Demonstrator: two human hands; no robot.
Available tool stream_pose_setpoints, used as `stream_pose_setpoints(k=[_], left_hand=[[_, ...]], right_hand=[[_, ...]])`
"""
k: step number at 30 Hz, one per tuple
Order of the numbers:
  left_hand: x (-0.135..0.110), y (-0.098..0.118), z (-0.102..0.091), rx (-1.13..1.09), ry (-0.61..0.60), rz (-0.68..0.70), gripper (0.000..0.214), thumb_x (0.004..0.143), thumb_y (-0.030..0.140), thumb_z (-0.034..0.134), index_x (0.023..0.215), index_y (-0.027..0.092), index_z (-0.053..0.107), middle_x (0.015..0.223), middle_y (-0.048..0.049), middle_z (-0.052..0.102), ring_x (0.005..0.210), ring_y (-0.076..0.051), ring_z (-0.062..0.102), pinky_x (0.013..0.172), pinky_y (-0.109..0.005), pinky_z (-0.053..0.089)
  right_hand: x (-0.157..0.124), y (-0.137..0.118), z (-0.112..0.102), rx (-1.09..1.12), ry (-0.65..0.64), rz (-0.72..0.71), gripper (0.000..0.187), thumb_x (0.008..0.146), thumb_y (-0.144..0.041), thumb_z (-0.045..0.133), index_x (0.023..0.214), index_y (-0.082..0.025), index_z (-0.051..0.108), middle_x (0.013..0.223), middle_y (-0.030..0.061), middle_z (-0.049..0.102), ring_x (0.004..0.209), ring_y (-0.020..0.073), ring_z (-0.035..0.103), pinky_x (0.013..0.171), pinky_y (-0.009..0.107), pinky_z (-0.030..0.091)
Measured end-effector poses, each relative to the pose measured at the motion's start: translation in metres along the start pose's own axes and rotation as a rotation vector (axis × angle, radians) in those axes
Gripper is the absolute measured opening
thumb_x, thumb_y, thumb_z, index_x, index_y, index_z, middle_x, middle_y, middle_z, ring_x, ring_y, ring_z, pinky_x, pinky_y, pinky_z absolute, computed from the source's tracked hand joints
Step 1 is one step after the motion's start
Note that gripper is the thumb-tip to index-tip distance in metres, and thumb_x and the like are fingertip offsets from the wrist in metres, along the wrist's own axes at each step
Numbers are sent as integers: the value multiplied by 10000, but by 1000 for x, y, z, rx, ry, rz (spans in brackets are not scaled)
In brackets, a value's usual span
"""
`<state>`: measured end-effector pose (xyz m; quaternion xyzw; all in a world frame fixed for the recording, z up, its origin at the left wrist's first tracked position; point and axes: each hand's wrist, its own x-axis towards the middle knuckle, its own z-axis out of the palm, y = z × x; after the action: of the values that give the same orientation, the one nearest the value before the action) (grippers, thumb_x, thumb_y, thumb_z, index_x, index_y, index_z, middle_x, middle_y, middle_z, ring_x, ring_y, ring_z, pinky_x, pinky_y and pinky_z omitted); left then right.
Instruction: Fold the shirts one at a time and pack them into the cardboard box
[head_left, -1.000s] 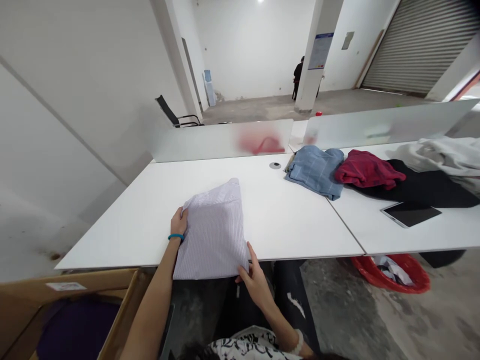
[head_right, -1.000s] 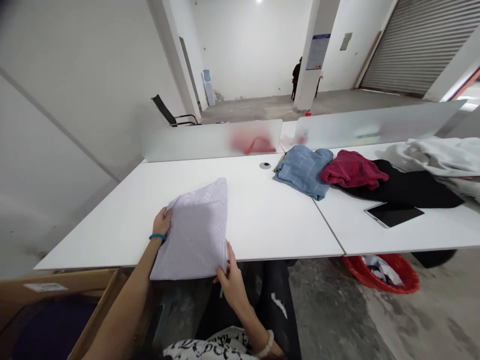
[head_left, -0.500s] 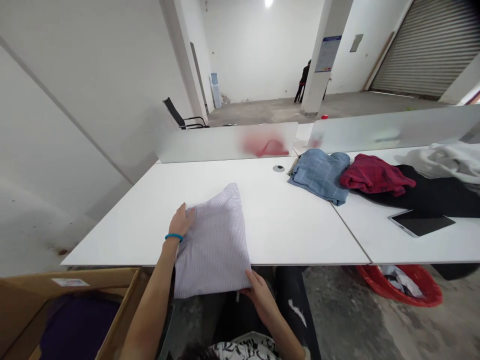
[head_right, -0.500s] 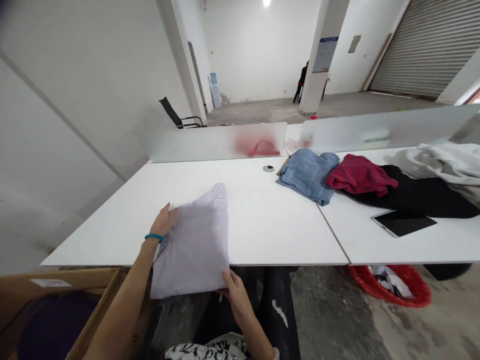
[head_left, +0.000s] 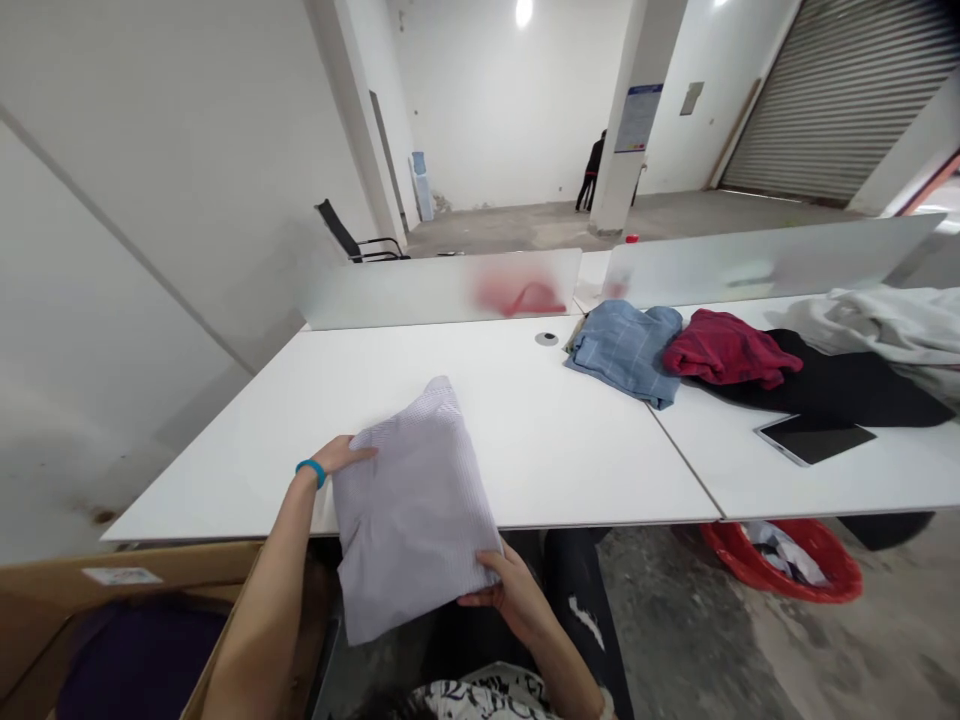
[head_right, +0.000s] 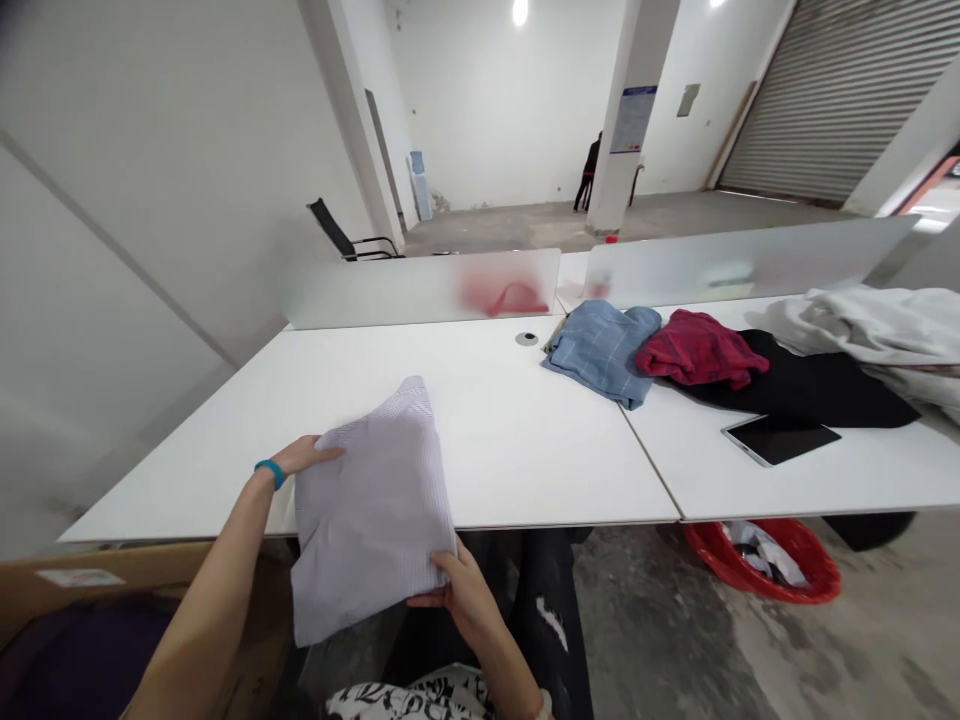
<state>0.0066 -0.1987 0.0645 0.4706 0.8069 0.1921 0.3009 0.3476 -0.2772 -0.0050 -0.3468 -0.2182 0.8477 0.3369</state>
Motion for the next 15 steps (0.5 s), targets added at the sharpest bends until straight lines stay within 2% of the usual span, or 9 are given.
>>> stream_pose_setpoints(k=[2,4,6,9,12,15], left_hand=[[-12,-1,-8,-136,-176,82,486,594,541,674,929,188,664,942,-55,725,945,-277,649,795,-329,518],[-23,-2,-11,-219,-268,146,580,615,567,649,1059,195,625,1063,-51,698,1022,-264,620,846,-324,503],[-31,-4,-11,-191,-214,185,620,609,579,637,1088,186,601,1100,-72,678,1032,-268,607,850,-326,493],[-41,-10,-13,-124,-35,223,577,568,557,654,1002,180,600,1040,-92,670,1014,-286,583,843,-338,465],[-58,-21,-24,-155,65,218,491,568,520,656,917,185,572,889,-44,646,908,-253,570,794,-328,445],[-84,-38,-43,-214,161,210,423,602,487,636,881,190,525,817,6,584,839,-200,537,759,-299,427]], right_hand=[[-5,-6,1,5,35,-10,476,594,-297,726,1029,-156,591,817,6,614,642,149,604,511,295,557],[-10,-12,4,6,51,-23,483,594,-281,731,1041,-161,590,807,0,615,655,154,607,513,297,567],[-14,-18,10,4,41,-24,454,592,-282,744,1008,-164,605,789,-5,621,657,158,610,525,305,579],[-16,-27,22,5,24,0,417,558,-284,782,925,-161,626,782,-3,638,651,164,616,528,310,589],[-15,-33,36,-19,13,16,409,524,-251,811,878,-158,629,826,7,654,663,166,622,513,307,594],[-11,-34,56,-81,-28,49,392,520,-225,815,859,-146,634,830,12,650,659,160,617,505,305,598]])
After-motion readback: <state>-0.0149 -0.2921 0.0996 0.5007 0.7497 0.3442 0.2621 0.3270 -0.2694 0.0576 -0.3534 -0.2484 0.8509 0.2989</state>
